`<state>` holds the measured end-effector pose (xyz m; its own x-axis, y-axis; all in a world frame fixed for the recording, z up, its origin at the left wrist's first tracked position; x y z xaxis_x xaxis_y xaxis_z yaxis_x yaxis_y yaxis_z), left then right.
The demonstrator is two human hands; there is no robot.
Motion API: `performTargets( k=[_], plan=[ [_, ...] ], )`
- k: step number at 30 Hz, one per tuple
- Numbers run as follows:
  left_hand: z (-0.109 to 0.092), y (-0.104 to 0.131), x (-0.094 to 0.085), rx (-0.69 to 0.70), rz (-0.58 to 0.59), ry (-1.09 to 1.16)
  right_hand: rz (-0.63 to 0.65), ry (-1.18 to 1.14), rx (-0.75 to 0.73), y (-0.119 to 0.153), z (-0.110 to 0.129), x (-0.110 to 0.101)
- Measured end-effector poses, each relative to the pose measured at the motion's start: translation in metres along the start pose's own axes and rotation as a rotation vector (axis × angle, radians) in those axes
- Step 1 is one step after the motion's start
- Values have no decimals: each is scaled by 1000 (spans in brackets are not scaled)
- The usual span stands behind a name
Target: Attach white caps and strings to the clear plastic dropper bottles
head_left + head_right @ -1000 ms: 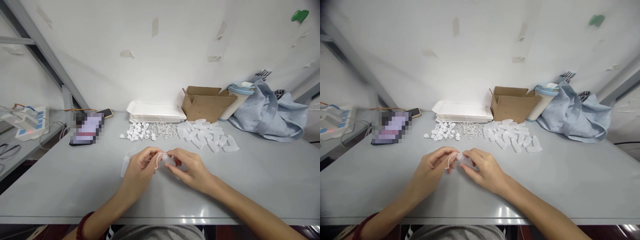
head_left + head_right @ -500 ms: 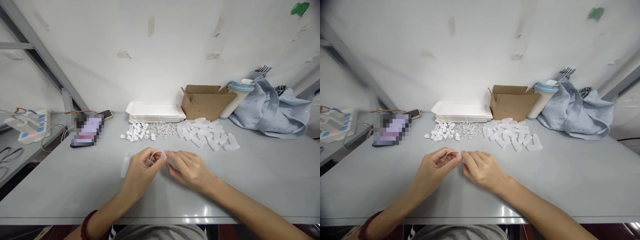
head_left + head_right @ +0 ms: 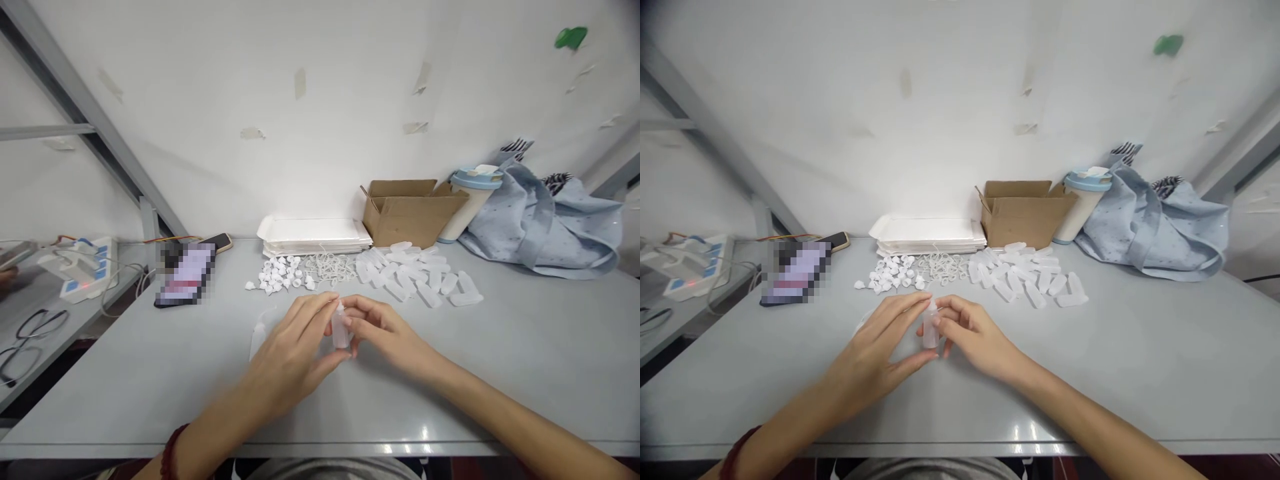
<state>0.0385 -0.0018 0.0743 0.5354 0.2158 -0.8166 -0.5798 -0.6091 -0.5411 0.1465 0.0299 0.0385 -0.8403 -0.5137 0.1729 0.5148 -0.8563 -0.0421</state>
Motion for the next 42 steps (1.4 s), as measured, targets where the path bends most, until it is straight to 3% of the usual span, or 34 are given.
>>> performTargets(
  k=[7, 15, 21, 29, 33, 37, 42],
  plan=[
    [5, 4, 1, 16, 86, -6, 94, 58, 47, 0, -10, 6],
    [52, 45, -17, -177, 201, -83, -145, 402, -96, 7, 5, -10],
    [68, 57, -18, -286, 323, -11, -232, 506, -167, 6, 9, -16],
    [72, 58, -13, -329, 378, 38, -23, 1019, -419, 10, 0, 17],
    [77, 64, -15, -350, 380, 56, 132, 1362, -527, -7, -2, 43],
    [87, 74, -22, -391, 385, 49, 305, 1195, -341, -37, -3, 61],
    [93, 80, -21, -419, 444, 90, 294, 916, -140, -58, -17, 64]
  ],
)
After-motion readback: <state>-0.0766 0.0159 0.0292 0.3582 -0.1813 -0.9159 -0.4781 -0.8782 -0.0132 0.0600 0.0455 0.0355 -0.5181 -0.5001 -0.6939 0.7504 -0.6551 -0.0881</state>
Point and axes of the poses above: each hand's wrist, its own y-axis away from the middle knuckle, its own x-axis out of the palm, z = x × y, the point moved 7 cm from there along -y, towards the middle knuckle, and after that the axes turned 6 degrees about -y, right-handed, at the moved point
